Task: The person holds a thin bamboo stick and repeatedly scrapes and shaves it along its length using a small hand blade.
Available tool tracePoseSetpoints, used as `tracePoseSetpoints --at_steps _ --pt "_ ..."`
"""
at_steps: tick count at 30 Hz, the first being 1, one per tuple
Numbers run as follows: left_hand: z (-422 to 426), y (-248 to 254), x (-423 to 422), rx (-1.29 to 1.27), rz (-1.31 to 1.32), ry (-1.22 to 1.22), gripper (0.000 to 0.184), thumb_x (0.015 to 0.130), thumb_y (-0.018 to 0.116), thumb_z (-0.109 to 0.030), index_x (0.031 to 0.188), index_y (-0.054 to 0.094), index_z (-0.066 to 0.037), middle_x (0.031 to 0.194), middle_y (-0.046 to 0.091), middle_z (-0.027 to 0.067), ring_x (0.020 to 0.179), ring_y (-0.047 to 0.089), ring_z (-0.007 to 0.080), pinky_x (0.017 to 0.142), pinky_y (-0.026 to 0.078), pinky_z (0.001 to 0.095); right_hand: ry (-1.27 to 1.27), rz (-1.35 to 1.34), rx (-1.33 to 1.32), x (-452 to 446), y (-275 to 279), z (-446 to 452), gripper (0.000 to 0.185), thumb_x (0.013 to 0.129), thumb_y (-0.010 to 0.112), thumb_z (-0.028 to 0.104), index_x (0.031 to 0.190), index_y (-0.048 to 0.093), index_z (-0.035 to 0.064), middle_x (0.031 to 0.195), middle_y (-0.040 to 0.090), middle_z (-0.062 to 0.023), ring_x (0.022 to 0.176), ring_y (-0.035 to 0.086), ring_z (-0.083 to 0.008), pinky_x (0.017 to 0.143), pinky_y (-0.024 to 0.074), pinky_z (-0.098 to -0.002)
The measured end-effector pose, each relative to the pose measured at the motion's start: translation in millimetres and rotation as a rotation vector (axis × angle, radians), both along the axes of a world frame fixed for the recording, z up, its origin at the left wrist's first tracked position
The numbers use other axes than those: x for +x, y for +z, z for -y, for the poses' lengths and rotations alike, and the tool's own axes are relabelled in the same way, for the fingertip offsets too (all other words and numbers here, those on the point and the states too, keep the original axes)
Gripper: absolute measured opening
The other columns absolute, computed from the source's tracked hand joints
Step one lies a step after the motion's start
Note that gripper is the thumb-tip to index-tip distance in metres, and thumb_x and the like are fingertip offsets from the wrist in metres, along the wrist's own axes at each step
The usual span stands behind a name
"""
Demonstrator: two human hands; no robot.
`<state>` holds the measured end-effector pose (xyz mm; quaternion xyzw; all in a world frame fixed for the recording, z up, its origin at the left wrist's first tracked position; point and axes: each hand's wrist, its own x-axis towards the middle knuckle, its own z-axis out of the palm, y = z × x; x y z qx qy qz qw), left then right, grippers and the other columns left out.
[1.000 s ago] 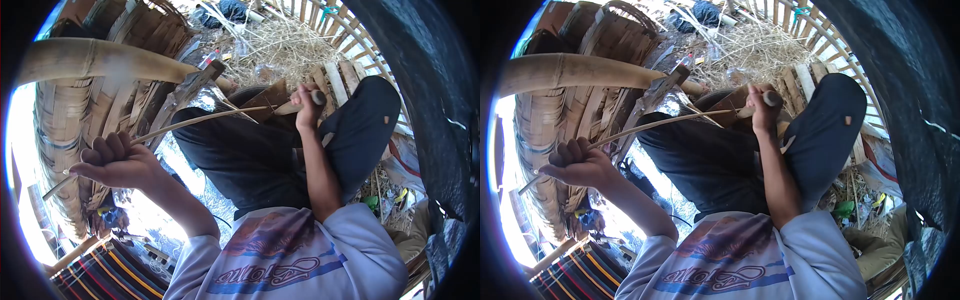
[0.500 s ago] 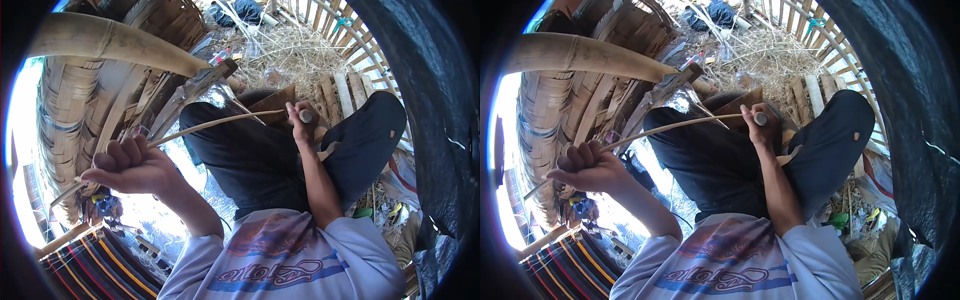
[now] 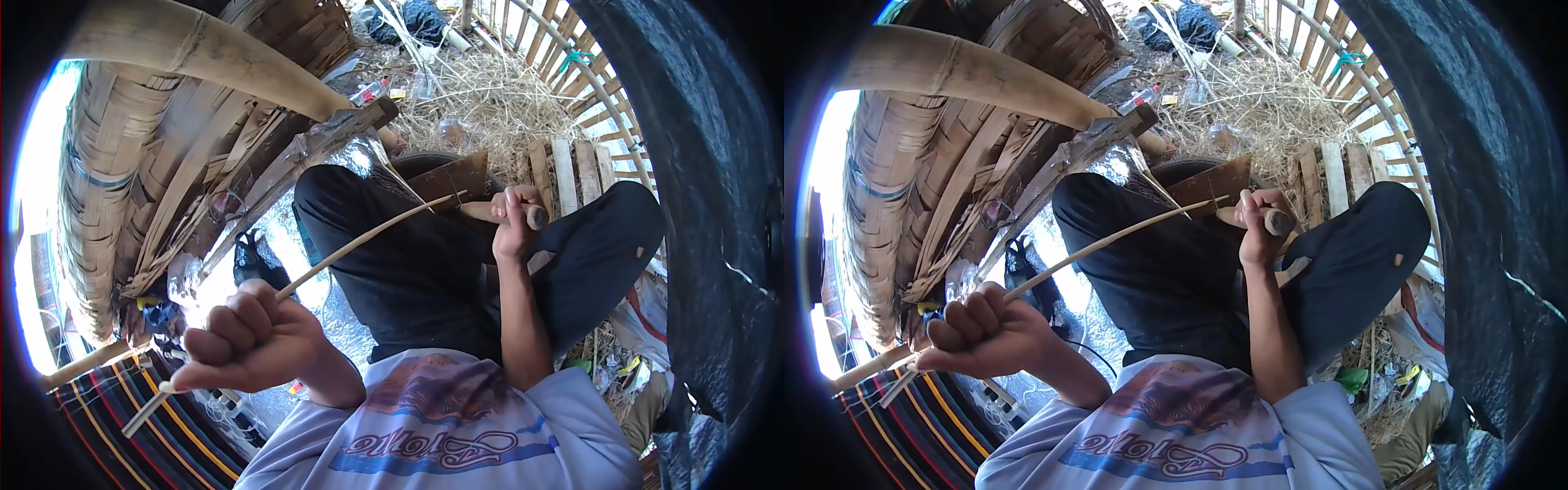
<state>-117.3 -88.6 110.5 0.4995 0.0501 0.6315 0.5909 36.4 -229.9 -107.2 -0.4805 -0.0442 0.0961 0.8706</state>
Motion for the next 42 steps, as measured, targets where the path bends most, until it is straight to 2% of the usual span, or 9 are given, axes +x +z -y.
tracePoseSetpoints --at_steps 1,4,8,13,19,21,23,29,42 --pt "5 -2 -5 0.005 -0.008 0.003 0.053 0.092 0.034 -0.058 0.062 0.023 -0.017 0.048 0.016 -0.0063 0.042 0.008 0.0044 0.040 0.008 0.0234 0.022 0.038 0.010 -1 -1 4 0.020 0.081 0.065 0.010 0.068 0.050 0.0073 0.064 0.051 0.0011 0.056 0.047 -0.0075 0.056 0.0403 -0.0236" --pt "19 -2 -10 0.061 0.005 -0.024 0.053 0.092 0.032 -0.058 0.061 0.026 -0.016 0.045 0.021 -0.0057 0.038 0.013 0.0028 0.038 0.009 0.0218 0.046 0.276 -0.503 -5 -36 4 0.018 0.077 0.069 0.011 0.074 0.051 0.0075 0.069 0.050 0.0020 0.059 0.048 -0.0067 0.053 0.0397 -0.0242" --pt "34 -1 -6 0.103 -0.028 0.013 0.052 0.093 0.033 -0.056 0.061 0.025 -0.017 0.046 0.019 -0.0063 0.039 0.013 0.0027 0.038 0.010 0.0217 0.014 0.028 -0.231 -7 -3 3 0.018 0.080 0.063 0.003 0.072 0.047 0.0067 0.064 0.045 -0.0006 0.055 0.045 -0.0104 0.051 0.0378 -0.0252" --pt "23 -10 -23 -0.001 -0.090 0.279 0.049 0.095 0.031 -0.052 0.062 0.025 -0.017 0.047 0.020 -0.0047 0.041 0.010 0.0049 0.037 0.011 0.0232 0.067 0.149 0.056 -13 -9 6 0.016 0.080 0.062 0.007 0.072 0.048 0.0044 0.064 0.049 -0.0027 0.055 0.048 -0.0104 0.051 0.0421 -0.0266" --pt "13 -12 -30 -0.070 -0.072 0.325 0.046 0.099 0.033 -0.044 0.063 0.021 -0.018 0.051 0.016 -0.0047 0.046 0.009 0.0064 0.042 0.010 0.0256 0.128 0.149 0.189 -1 13 11 0.013 0.084 0.057 0.010 0.078 0.047 0.0042 0.058 0.044 -0.0025 0.052 0.042 -0.0101 0.048 0.0364 -0.0254" --pt "13 -13 -33 -0.073 -0.097 0.345 0.046 0.099 0.032 -0.044 0.062 0.021 -0.018 0.051 0.016 -0.0050 0.046 0.009 0.0063 0.042 0.010 0.0259 0.107 0.120 0.148 -13 3 3 0.016 0.082 0.061 0.013 0.076 0.049 0.0049 0.059 0.046 -0.0022 0.053 0.045 -0.0100 0.050 0.0389 -0.0253" --pt "16 -10 -28 -0.081 -0.076 0.333 0.046 0.099 0.032 -0.044 0.063 0.021 -0.017 0.051 0.016 -0.0050 0.046 0.009 0.0062 0.041 0.010 0.0253 0.147 0.412 -0.523 -13 -9 6 0.016 0.076 0.063 0.009 0.070 0.049 0.0048 0.065 0.053 -0.0045 0.058 0.049 -0.0112 0.055 0.0403 -0.0246" --pt "15 -10 -31 -0.102 -0.036 0.292 0.045 0.098 0.036 -0.043 0.063 0.024 -0.017 0.051 0.017 -0.0052 0.045 0.009 0.0053 0.041 0.011 0.0241 0.207 0.232 -0.034 -10 4 8 0.014 0.082 0.054 0.011 0.073 0.046 0.0046 0.057 0.044 -0.0032 0.050 0.040 -0.0108 0.048 0.0347 -0.0254" --pt "14 -14 -39 -0.060 -0.009 0.146 0.044 0.099 0.034 -0.043 0.064 0.025 -0.017 0.049 0.018 -0.0054 0.043 0.009 0.0049 0.040 0.010 0.0241 0.242 0.247 -0.056 -12 6 13 0.019 0.077 0.064 0.011 0.072 0.047 0.0056 0.061 0.051 -0.0029 0.054 0.047 -0.0089 0.051 0.0380 -0.0235"
